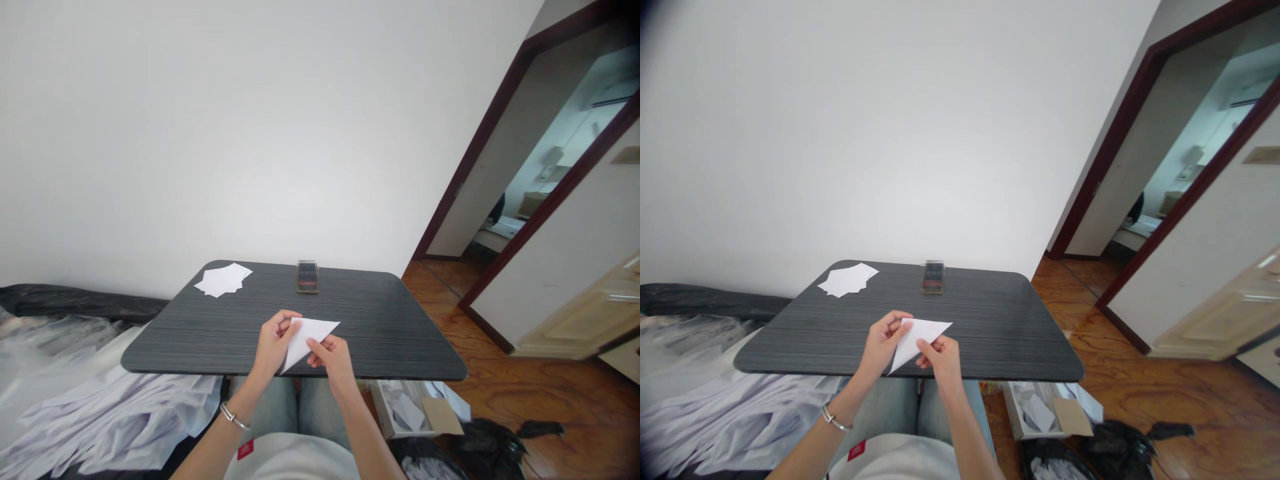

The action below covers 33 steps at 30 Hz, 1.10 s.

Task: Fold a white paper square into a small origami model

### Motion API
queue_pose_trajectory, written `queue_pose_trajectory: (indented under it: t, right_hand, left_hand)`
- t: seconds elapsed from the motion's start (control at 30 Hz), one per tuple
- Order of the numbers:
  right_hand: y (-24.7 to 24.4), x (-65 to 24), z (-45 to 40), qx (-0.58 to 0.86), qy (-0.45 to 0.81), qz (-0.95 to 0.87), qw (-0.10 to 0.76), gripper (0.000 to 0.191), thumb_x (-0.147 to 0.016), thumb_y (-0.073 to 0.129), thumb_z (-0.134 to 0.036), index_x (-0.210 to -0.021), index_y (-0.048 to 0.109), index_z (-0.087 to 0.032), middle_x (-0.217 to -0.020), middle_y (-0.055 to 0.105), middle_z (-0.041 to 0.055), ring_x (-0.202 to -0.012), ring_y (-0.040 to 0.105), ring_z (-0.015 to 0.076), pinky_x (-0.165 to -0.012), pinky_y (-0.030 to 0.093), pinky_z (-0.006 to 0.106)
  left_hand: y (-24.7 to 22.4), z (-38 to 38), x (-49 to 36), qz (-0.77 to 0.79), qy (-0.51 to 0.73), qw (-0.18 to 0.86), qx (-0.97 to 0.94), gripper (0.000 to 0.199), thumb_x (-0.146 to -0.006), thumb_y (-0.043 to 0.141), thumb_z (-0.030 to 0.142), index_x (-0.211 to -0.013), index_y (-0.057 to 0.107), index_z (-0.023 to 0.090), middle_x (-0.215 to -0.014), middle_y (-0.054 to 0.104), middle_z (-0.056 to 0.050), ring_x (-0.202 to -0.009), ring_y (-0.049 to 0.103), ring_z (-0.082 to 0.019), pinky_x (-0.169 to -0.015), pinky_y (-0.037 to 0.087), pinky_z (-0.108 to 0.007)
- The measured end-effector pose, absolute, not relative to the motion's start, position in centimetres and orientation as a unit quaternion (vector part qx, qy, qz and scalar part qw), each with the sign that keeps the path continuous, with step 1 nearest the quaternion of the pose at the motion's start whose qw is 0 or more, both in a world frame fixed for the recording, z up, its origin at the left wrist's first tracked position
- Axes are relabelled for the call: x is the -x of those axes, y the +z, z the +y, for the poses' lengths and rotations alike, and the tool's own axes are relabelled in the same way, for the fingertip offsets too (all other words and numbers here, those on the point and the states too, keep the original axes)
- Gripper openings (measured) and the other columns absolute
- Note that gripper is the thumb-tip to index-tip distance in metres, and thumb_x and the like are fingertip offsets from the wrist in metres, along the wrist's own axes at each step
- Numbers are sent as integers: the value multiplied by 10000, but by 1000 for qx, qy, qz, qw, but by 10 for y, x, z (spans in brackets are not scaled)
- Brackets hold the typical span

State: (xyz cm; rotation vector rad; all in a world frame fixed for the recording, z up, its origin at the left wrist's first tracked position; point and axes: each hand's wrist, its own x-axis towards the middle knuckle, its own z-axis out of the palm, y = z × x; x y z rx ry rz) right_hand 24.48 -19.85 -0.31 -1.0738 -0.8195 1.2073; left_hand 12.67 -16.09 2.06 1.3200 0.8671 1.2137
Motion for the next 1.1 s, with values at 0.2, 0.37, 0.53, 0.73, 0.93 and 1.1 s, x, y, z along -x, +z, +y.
queue_pose_trajectory:
  t: [0.2,0.37,0.53,0.73,0.93,1.1]
  right_hand:
    - [-5,-245,-199,446,540,-341,627,297,-544,732,-341,-690,665,-91,-455,606,15,-372,520,89,-356,427,166]
    - [-9,-247,-199,420,560,-346,625,278,-528,748,-315,-691,669,-104,-519,638,28,-445,578,104,-410,476,169]
    - [-11,-249,-196,431,556,-339,625,270,-538,743,-330,-660,664,-102,-490,629,24,-417,570,101,-396,472,170]
    - [-13,-249,-195,441,551,-339,622,284,-543,739,-356,-626,644,-101,-472,624,20,-400,561,87,-395,463,153]
    - [-13,-248,-194,454,538,-336,625,284,-544,736,-359,-594,628,-100,-454,619,20,-394,562,95,-390,458,160]
    - [-14,-248,-195,455,534,-334,629,278,-554,729,-356,-573,615,-104,-438,616,20,-380,557,95,-388,457,163]
  left_hand:
    - [15,-155,-125,353,506,564,-549,275,-695,604,353,-839,535,128,-486,570,31,-371,413,-64,-374,288,-157]
    - [14,-152,-124,364,499,590,-521,320,-674,616,384,-842,530,126,-476,561,32,-361,415,-67,-368,291,-160]
    - [12,-151,-125,367,496,589,-523,333,-668,614,400,-836,537,123,-472,543,37,-364,412,-67,-371,287,-163]
    - [11,-151,-126,373,491,571,-542,315,-684,585,419,-787,538,124,-467,506,50,-369,381,-58,-367,264,-158]
    - [11,-153,-127,373,494,552,-559,303,-714,550,416,-762,552,117,-502,491,43,-406,374,-57,-382,269,-161]
    - [10,-153,-128,367,495,543,-570,294,-739,525,414,-747,554,121,-544,500,29,-449,394,-69,-408,290,-168]
